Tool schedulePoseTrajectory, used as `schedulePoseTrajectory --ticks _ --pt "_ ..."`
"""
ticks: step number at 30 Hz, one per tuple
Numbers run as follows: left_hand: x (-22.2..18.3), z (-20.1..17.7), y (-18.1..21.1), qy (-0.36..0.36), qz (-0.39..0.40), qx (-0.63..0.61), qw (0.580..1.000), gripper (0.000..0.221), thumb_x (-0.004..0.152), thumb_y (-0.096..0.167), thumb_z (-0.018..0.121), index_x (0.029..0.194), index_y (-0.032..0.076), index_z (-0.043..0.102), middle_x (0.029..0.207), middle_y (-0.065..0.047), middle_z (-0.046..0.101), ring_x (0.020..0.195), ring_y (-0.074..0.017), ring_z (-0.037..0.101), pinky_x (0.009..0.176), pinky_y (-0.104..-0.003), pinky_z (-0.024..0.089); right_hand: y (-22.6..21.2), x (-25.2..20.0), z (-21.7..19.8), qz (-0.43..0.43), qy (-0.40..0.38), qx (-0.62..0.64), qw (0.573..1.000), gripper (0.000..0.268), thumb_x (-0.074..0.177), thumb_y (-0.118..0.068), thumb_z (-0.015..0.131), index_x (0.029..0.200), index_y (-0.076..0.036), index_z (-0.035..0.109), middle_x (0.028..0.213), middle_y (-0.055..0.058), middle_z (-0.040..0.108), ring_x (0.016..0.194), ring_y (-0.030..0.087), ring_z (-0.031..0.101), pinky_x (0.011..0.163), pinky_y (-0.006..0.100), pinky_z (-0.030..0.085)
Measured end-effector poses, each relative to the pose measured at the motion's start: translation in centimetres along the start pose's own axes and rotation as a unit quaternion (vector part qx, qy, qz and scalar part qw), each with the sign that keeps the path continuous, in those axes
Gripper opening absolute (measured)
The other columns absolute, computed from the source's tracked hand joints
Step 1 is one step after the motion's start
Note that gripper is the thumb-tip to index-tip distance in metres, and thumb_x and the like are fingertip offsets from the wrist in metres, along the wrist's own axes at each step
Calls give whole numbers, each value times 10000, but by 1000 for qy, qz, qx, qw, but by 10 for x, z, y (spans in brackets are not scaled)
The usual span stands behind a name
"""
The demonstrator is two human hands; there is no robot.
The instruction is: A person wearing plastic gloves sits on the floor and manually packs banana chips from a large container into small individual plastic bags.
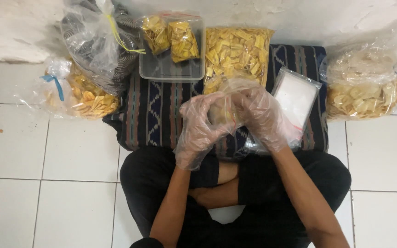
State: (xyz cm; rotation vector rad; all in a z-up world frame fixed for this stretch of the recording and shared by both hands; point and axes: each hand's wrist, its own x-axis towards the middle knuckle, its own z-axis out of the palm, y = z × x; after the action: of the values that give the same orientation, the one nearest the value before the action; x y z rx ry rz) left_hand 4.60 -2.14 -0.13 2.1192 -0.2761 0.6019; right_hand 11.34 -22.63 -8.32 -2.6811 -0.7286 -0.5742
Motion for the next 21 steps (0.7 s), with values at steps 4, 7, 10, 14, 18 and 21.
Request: schedulePoseTrajectory --ticks 4,7,10,14,18,21 --pt "-3 -4 6 -15 -15 -31 999 815 621 684 861 1282 260 645 1026 106 693 1162 -130 620 1057 -316 351 -18 13 -61 39 13 189 981 100 938 -116 736 1011 -99 671 897 28 660 912 206 680 741 329 565" --pt "-2 -2 5 -8 -13 -40 999 889 583 716 858 1303 246 634 1056 87 696 1177 -155 616 1073 -329 334 -13 7 -49 -55 62 44 996 80 1006 -220 733 978 -146 719 929 29 665 934 278 667 744 384 557" --pt "-5 -1 5 1 -18 -42 999 903 556 712 870 1293 245 635 1073 80 695 1179 -165 615 1076 -339 335 -19 6 -48 -20 63 71 995 99 1020 -231 729 1039 -133 730 910 42 647 910 317 659 706 418 554" --pt "0 1 5 6 -20 -43 999 758 620 659 880 1207 234 658 1072 102 697 1152 -150 639 1033 -331 376 -15 9 -35 -36 80 -23 996 182 944 -292 827 986 -172 696 890 9 597 849 231 625 667 362 535" --pt "5 -4 11 6 -14 -68 998 603 652 472 930 1130 197 687 1039 66 726 1093 -170 676 1016 -314 434 -24 14 -34 -13 98 0 995 357 860 -492 880 1002 -203 727 923 -27 605 873 197 633 680 346 535" --pt "2 3 3 35 -6 -52 998 528 714 519 896 1105 224 697 1052 101 717 1075 -147 677 1006 -292 450 -13 10 -27 -122 50 -13 991 143 913 -170 835 902 -96 714 882 26 624 904 254 642 856 348 555"
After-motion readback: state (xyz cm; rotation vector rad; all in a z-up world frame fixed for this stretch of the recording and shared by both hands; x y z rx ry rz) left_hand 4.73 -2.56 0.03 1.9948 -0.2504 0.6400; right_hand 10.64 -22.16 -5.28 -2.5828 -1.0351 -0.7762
